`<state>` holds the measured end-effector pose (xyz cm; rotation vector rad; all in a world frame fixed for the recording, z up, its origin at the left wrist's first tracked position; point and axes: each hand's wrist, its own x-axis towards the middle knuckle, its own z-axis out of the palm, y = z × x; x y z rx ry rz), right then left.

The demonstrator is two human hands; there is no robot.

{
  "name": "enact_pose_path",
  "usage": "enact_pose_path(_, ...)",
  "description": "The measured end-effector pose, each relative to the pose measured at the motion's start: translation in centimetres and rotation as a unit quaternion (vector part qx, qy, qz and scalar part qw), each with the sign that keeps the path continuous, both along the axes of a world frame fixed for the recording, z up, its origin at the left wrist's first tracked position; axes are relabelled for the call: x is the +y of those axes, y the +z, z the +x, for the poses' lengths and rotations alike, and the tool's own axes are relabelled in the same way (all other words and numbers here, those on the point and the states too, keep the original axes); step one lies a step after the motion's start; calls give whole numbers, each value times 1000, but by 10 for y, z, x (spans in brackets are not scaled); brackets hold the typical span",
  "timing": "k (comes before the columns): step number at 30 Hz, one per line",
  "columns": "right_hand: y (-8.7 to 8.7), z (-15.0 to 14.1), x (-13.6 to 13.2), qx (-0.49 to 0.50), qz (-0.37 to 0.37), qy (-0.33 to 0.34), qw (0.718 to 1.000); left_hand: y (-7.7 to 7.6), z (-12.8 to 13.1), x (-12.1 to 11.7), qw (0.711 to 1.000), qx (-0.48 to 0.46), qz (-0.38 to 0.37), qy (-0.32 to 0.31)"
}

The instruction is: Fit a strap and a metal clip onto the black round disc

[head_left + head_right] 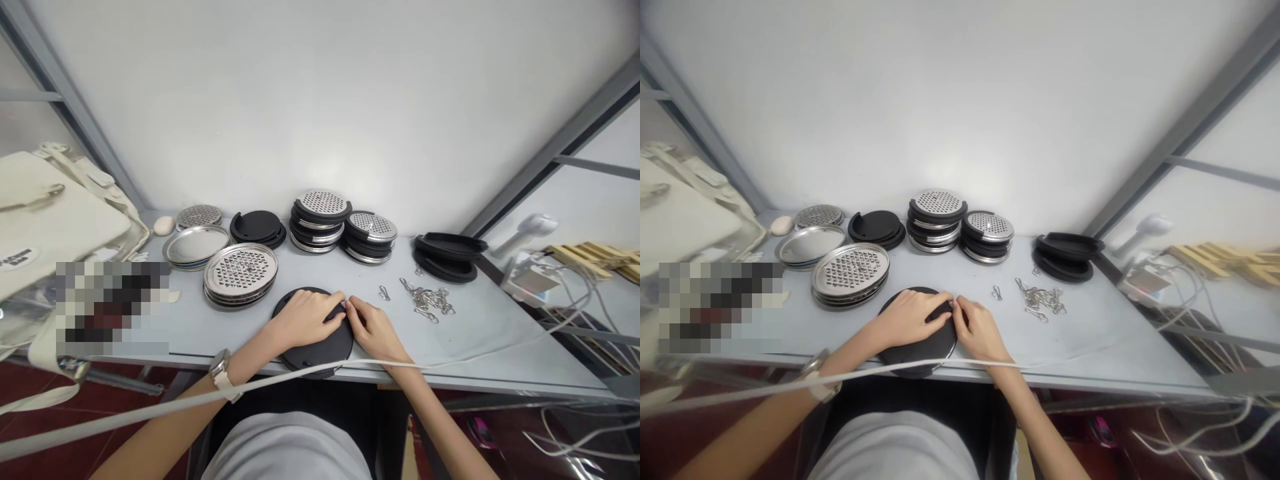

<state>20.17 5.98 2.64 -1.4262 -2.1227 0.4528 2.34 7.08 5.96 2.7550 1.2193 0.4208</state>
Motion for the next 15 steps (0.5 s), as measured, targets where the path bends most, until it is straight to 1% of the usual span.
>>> enact_pose_path(9,0,0,0,-3,6,0,1000,0,1,0,1000,-1,1,0)
enact_pose_path(15,2,0,-1,-11,7,1,1000,2,0,-1,1000,-1,-12,-8)
